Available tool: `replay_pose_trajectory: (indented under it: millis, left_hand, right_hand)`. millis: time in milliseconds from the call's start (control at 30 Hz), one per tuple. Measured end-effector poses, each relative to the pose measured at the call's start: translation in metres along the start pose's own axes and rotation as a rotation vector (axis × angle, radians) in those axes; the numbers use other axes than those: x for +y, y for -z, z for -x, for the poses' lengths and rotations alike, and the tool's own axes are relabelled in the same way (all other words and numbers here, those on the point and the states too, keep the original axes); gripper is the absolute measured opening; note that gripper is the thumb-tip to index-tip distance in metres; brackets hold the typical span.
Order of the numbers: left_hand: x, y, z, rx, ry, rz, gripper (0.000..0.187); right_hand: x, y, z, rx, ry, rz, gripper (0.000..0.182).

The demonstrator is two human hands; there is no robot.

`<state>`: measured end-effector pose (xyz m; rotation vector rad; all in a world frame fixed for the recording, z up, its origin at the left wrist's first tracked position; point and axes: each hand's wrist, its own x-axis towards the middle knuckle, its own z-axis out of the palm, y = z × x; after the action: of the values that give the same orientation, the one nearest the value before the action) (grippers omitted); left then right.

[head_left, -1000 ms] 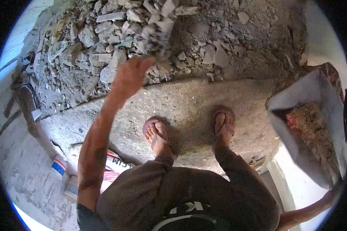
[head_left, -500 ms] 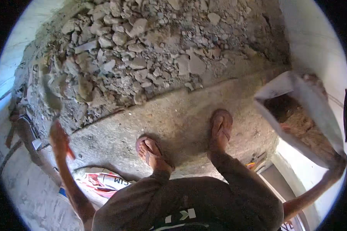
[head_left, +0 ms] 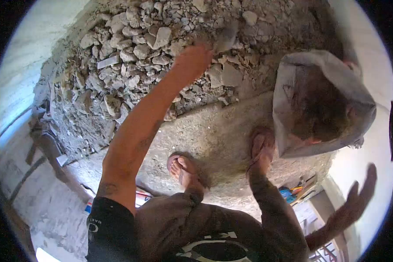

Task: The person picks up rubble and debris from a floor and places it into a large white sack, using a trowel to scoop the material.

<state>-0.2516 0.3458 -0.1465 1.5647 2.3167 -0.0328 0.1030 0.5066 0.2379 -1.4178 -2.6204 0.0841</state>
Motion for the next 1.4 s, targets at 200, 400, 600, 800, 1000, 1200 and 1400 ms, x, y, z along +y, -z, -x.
replay_pose_trajectory:
  millis: [200,400,600,800,1000,1200,1400]
  left_hand:
    - [0.015,0.083,0.032,-0.114,0.23,0.224,0.044]
    - [-0.088,0.11,0.113,0.161,0.002,-0.233,0.03]
    - [-0.065,0.137,0.219,0.331,0.909,0.423,0.036]
    - [0.005,0.126,0.251,0.245,0.534,0.855,0.039]
    - [0.055,0.065,0.28,-0.094,0.184,0.683,0.041]
    - [-0.005,0.088,0.249,0.314,0.685,0.508,0.089]
    - [-0.079,0.101,0.166,0.279,0.599,0.262,0.103]
  right_hand:
    - [-0.017,-0.028,0.024,-0.124,-0.193,-0.301,0.044]
    - [-0.025,-0.028,0.014,-0.032,-0.238,-0.4,0.041]
    - [-0.045,-0.034,-0.002,-0.095,-0.155,-0.459,0.039]
    - [-0.082,-0.057,-0.016,-0.22,0.174,-0.441,0.027]
    - [-0.141,-0.145,-0.065,-0.797,0.733,-0.273,0.047]
    - [-0.22,-0.308,-0.073,-0.777,0.78,-0.119,0.069]
    - [-0.248,-0.361,-0.071,-0.723,0.751,-0.146,0.081]
